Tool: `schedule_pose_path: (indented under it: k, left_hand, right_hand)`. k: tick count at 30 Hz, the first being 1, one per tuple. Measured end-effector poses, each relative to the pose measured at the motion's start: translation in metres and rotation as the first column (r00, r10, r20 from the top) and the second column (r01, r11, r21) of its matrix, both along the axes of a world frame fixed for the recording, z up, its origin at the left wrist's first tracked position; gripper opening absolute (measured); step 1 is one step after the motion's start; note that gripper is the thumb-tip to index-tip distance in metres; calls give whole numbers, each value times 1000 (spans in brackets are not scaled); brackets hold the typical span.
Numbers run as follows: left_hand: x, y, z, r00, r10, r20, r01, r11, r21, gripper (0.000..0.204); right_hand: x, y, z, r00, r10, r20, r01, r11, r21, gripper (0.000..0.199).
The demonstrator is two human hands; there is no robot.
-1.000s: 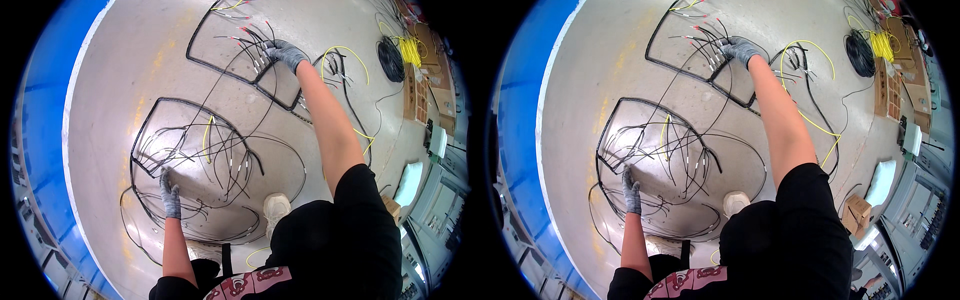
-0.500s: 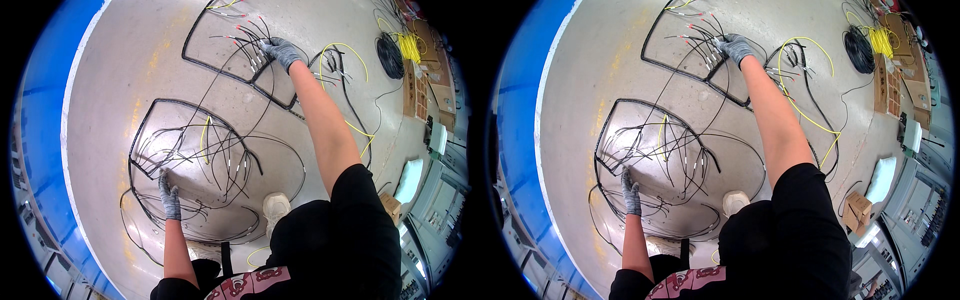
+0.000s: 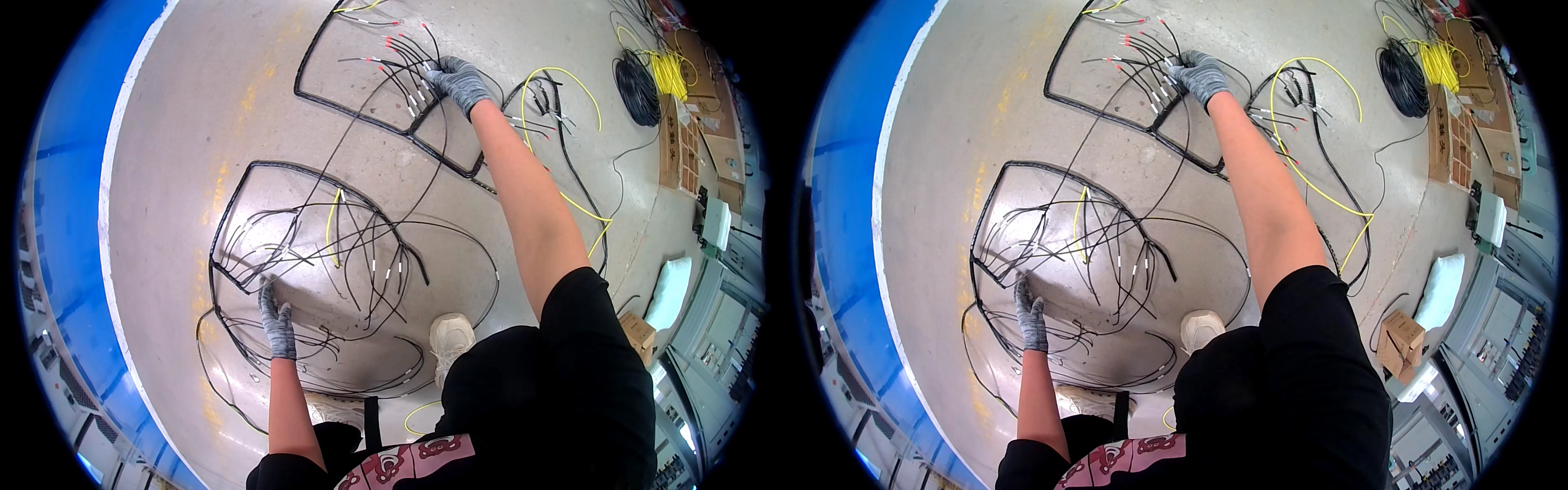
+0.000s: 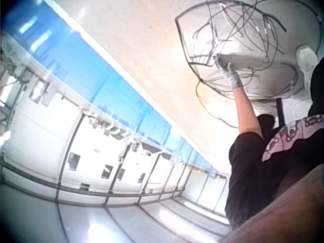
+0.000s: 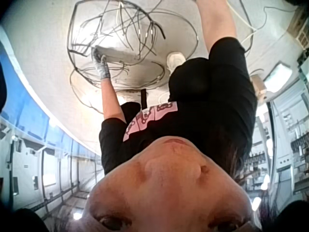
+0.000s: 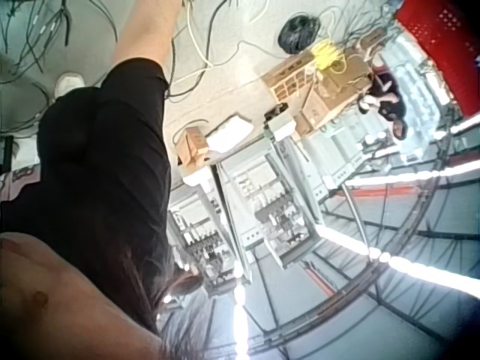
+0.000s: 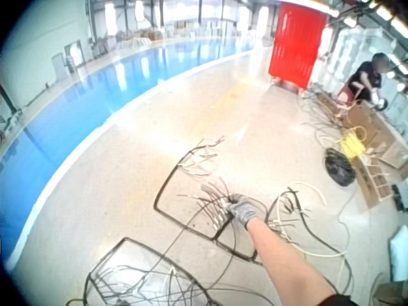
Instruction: The person organizes a bundle of black and yellow wires on the floor, separating and arranging them into neat groups. They then move to a workbench area and continue sorting wires into boxes and containers.
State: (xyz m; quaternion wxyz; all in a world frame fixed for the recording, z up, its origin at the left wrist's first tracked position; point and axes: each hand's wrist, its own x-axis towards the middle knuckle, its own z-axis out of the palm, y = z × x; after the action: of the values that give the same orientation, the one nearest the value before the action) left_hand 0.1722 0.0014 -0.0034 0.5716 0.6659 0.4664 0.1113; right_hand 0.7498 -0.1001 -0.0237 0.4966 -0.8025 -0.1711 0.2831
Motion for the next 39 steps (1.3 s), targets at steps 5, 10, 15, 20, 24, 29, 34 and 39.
schedule_pose_path:
  k: [5, 10, 15, 20, 24, 29, 34, 39]
  left_hand:
    - [2, -2, 0, 1000, 11, -26, -11, 1000, -10, 73]
    - [1, -3, 0, 998, 5, -61, -4, 1000, 8, 73]
    - [-2, -1, -4, 1000, 7, -9, -7, 1000, -6, 73]
    - [-4, -1, -6, 1000, 8, -10, -8, 1000, -6, 71]
    - [1, -3, -3, 997, -6, -82, 7, 1000, 10, 70]
    - [-4, -3, -9, 1000, 28, 5, -28, 1000, 3, 74]
    - [-8, 0, -12, 999, 26, -20, -26, 1000, -14, 76]
    - [-9, -1, -15, 998, 54, -19, -54, 998, -30, 75]
  right_hand:
    - [3, -4, -5, 999, 7, -32, -4, 994, 111, 38]
    - [-2, -1, 4, 1000, 8, -25, -6, 997, 75, 24]
    - [5, -1, -9, 1000, -4, 13, 3, 997, 77, 25]
    - [4, -1, -11, 998, 23, 65, -27, 998, 60, 26]
    - [5, -8, -3, 998, 65, -13, -63, 991, 117, 29]
    - [-3, -1, 0, 994, 96, 55, -102, 989, 112, 31]
    - [-5, -7, 16, 996, 69, -56, -63, 993, 104, 27]
    - [1, -9, 8, 997, 24, -76, -14, 992, 127, 27]
